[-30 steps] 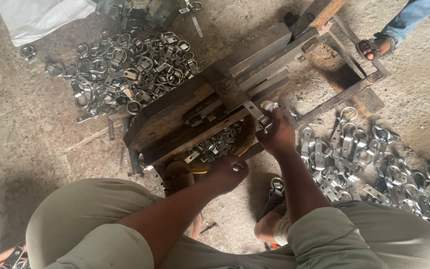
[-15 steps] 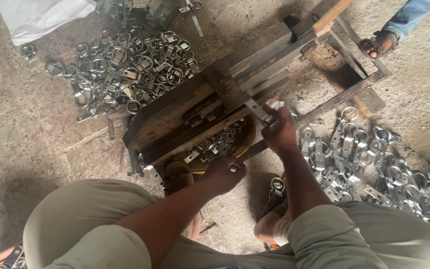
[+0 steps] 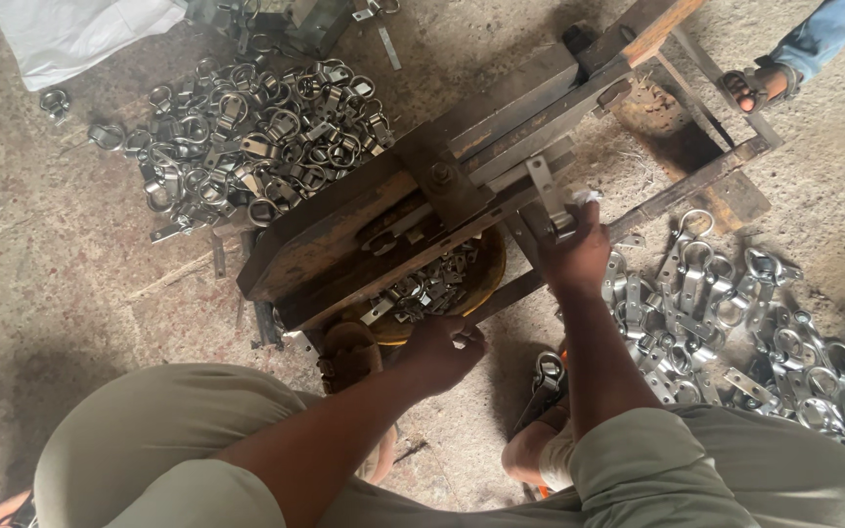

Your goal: The person assembles metal hardware by fitting a ring into a bracket within a manual press and pulling the lever, then removes the piece and places it on a pile.

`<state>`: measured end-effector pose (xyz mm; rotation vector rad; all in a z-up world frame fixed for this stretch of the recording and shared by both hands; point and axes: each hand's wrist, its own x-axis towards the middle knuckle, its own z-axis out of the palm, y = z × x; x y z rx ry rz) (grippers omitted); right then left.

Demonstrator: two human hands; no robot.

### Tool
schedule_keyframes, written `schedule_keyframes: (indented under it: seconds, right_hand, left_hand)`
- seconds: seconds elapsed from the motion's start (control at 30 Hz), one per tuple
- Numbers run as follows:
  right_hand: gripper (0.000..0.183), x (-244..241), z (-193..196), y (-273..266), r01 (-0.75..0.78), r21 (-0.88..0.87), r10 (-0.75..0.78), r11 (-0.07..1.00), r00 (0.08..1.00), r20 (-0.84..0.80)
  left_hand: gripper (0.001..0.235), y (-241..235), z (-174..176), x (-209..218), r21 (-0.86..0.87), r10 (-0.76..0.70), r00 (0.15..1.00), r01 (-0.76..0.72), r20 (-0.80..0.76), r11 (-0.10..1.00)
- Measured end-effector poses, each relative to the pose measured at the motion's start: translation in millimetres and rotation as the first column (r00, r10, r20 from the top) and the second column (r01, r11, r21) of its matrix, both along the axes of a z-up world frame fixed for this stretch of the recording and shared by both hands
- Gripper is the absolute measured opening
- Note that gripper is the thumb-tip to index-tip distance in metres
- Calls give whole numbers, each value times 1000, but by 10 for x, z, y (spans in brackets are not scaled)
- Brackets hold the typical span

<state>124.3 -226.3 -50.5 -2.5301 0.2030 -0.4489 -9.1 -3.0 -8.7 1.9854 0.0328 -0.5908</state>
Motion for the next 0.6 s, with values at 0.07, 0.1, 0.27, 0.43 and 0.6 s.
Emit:
schedule_keyframes:
  seconds: [0.07, 0.1, 0.27, 0.43, 0.6]
  right_hand:
    - [48, 73, -58, -12, -32, 82, 35, 996, 999, -31]
    - [47, 101, -94, -23, -63, 163, 73, 985, 996, -57]
    - [56, 115, -193, 207, -349, 135, 326, 927, 930, 168]
    - [57, 15, -54, 462, -359, 178, 350, 916, 933, 82]
    - [57, -12, 68, 549, -293, 307, 316, 906, 948, -27]
  left_hand:
    - [24, 10, -16, -1, -3, 5, 1000, -5, 31, 1000]
    - [24, 20, -25, -5, 16, 0, 999, -1, 44, 1000]
    - [25, 27, -25, 13, 33, 1, 999, -2, 48, 999]
    - [30, 44, 429, 107, 85, -22, 996, 15, 88, 996]
    - [44, 277, 1644, 357, 212, -165, 960, 214, -228, 954]
